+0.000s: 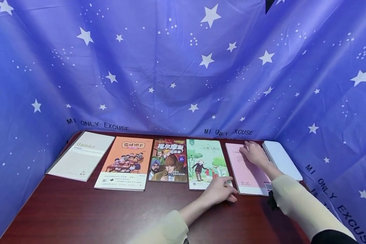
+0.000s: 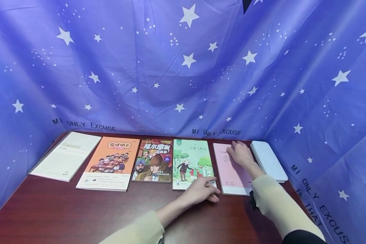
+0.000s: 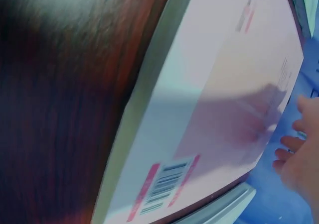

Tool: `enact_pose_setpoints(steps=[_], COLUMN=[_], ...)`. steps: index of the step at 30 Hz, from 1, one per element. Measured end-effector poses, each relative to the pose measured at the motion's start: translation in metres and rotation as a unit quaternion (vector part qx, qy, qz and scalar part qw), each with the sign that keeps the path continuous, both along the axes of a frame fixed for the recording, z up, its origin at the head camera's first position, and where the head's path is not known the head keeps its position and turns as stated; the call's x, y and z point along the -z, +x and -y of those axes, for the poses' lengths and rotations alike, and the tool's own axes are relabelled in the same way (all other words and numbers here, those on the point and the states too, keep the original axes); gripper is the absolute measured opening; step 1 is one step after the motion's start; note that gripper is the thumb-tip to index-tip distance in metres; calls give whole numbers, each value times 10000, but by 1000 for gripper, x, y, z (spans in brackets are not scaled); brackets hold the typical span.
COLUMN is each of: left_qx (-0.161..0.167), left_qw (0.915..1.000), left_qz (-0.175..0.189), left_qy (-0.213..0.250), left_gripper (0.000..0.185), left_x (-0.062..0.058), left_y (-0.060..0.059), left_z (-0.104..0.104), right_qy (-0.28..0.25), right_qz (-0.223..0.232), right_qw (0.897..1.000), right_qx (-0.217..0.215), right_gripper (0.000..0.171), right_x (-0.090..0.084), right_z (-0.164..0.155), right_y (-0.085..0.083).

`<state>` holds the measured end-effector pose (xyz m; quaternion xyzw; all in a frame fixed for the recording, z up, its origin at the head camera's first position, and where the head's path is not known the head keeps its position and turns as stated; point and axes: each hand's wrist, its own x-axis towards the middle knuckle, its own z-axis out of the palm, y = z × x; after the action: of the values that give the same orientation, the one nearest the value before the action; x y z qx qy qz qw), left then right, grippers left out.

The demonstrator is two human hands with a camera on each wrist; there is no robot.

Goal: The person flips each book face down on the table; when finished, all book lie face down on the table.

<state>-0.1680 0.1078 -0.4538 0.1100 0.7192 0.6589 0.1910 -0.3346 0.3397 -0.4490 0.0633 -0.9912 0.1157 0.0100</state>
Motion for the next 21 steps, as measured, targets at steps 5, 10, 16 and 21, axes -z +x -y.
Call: enact_pose_setpoints(steps=[5, 10, 16, 21], left_qx=[70, 152, 127, -46], left_qw=[9966, 9901, 9856, 9833], left_qz=[-608, -1047, -1200, -1168], left_qy=[-553, -926, -1185, -1398], left_gripper=[48, 47, 47, 47], left_x=[2, -1, -2, 1], left_y=[-4, -5, -7, -6], left_z=[23, 44, 76, 103], right_qy=[-633, -877, -916, -901], right_qz=[-813, -864, -578, -61], right_qw=[9941, 9897, 9872, 9866], right_qx=[-331, -735, -1172, -1358], right_gripper=[43, 38, 42, 53], right_x=[-2, -6, -7, -7], right_z=[17, 45, 79, 94], right_y=[-3, -5, -7, -8])
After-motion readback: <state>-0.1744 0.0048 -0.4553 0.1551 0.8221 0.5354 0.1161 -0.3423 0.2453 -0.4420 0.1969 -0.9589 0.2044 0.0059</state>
